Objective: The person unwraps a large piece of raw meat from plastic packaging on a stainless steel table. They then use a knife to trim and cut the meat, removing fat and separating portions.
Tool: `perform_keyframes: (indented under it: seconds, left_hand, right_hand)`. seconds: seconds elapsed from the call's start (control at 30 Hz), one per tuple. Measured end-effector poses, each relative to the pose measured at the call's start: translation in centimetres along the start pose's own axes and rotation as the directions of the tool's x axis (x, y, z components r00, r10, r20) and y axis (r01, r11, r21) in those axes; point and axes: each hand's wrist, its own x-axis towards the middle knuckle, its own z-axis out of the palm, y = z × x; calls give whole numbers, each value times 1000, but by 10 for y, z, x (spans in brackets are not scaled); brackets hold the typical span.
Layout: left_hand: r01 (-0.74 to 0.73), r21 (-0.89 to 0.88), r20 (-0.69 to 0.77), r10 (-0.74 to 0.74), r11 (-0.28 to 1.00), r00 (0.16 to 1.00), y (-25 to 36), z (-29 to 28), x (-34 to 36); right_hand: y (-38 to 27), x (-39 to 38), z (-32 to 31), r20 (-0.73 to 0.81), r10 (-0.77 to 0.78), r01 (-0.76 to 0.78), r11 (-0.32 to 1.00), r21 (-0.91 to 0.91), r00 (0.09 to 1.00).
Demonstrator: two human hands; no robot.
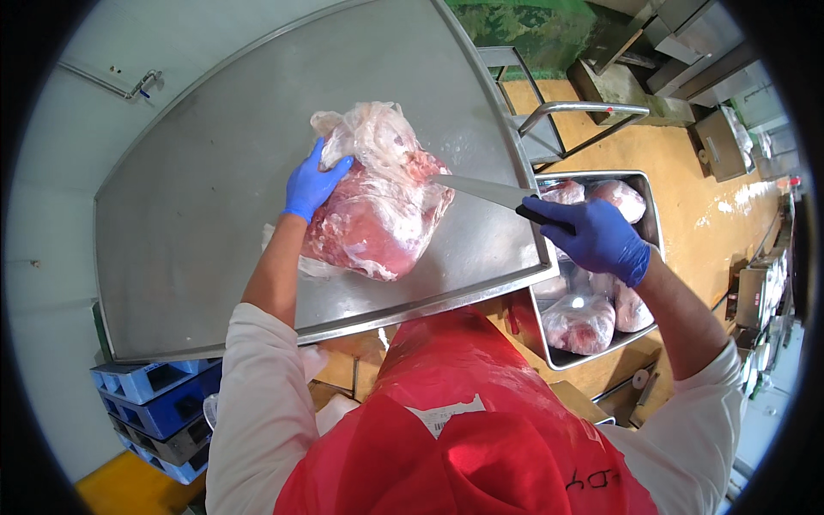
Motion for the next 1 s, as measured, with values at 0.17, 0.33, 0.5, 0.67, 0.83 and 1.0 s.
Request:
perform_keyframes:
  seconds: [0.17, 0.33, 0.5, 0.67, 0.83, 1.0]
  left_hand:
    - [26, 1, 62, -26, 1000, 998, 18, -9, -1]
    - [1, 73, 67, -6, 997, 998, 9, -6, 7]
    - [32, 99, 93, -42, 995, 995, 19, -12, 2]
    - [-16, 114, 88, 6, 993, 996, 24, -14, 13]
    - [21, 107, 51, -27, 994, 998, 13, -11, 7]
    - [25, 89, 15, -27, 996, 1000, 5, -5, 3]
  right_hand:
    - [-12, 33, -29, 114, -60, 70, 994, -79, 992]
    - [-26, 72, -58, 319, -10, 25, 999, -44, 948]
    - [13, 31, 53, 284, 104, -191, 936, 296, 953]
    - [10, -7, 180, -72, 160, -68, 728, 682, 984]
    - [3, 4, 259, -195, 168, 70, 557, 828, 966]
    - [-12, 9, 271, -211, 253, 99, 392, 915, 944]
